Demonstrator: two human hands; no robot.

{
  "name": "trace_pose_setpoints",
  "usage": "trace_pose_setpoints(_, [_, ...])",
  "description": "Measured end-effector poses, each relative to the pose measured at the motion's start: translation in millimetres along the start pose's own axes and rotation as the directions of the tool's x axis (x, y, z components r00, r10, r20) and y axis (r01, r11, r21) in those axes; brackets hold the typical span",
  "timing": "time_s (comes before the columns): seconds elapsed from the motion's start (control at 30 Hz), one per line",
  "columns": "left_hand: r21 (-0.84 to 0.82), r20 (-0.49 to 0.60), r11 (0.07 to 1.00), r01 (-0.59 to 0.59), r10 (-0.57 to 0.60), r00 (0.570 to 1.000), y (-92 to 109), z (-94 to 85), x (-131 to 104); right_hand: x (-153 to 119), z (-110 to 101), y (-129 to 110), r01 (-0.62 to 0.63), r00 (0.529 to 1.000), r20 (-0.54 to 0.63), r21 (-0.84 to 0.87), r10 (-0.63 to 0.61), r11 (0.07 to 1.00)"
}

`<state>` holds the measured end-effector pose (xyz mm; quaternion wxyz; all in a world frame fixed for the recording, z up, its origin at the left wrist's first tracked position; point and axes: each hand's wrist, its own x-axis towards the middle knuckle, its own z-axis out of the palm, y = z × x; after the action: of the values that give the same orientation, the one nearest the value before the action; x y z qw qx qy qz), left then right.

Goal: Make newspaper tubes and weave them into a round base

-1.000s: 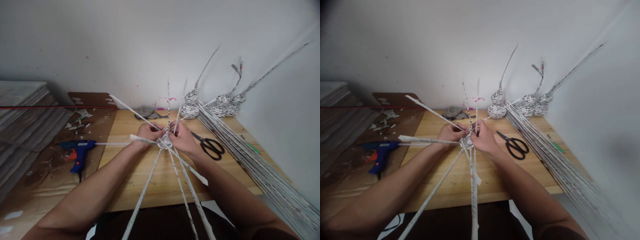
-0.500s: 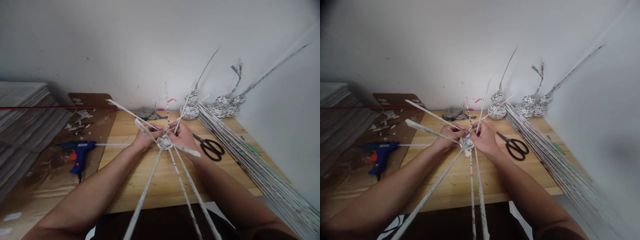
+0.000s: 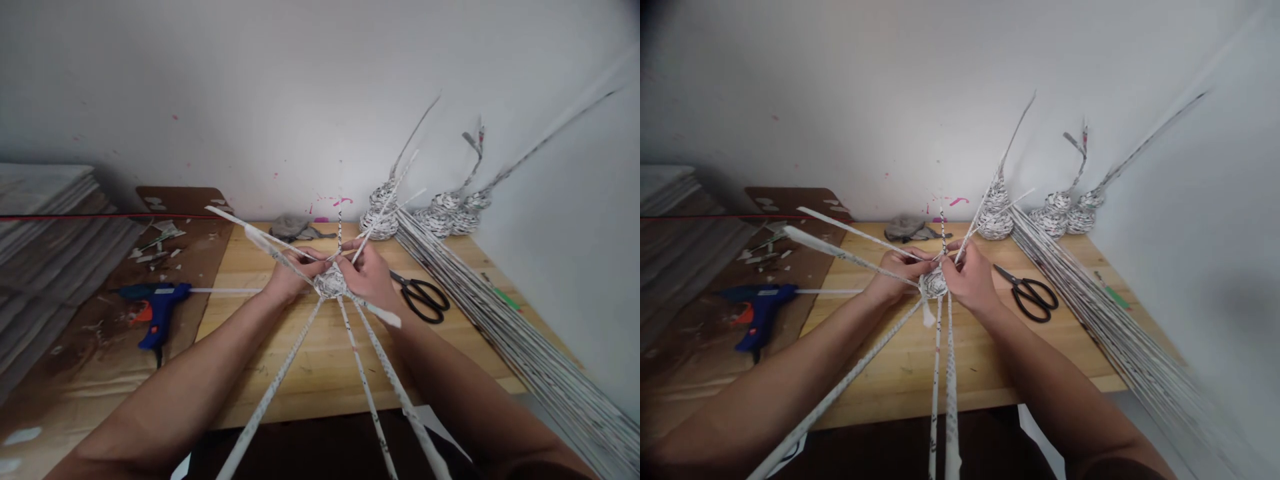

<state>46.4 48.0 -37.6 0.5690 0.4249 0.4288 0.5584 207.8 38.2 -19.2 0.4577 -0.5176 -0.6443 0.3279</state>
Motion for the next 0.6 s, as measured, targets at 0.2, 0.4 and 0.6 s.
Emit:
trace_pose_setpoints(0.2, [0.081, -0.076, 0.991, -0.104, 0.110, 0.991, 0.3, 1.5, 1.1, -2.2, 0.1, -8.6, 0.021, 1.000, -0.012, 0.066, -0.020, 0.998])
trace_pose_setpoints(0.4, [0.181, -0.087, 0.975, -0.128, 0.146, 0.986, 4.8, 4.8, -3.7, -2.2, 1.9, -5.8, -0.002, 1.000, 0.017, 0.078, 0.000, 0.997])
trace_pose_setpoints(0.6, [0.163, -0.071, 0.979, -0.119, 0.132, 0.989, 2.2, 4.0, -2.9, -1.5, 4.4, -0.8, -0.011, 1.000, -0.006, 0.093, 0.011, 0.996])
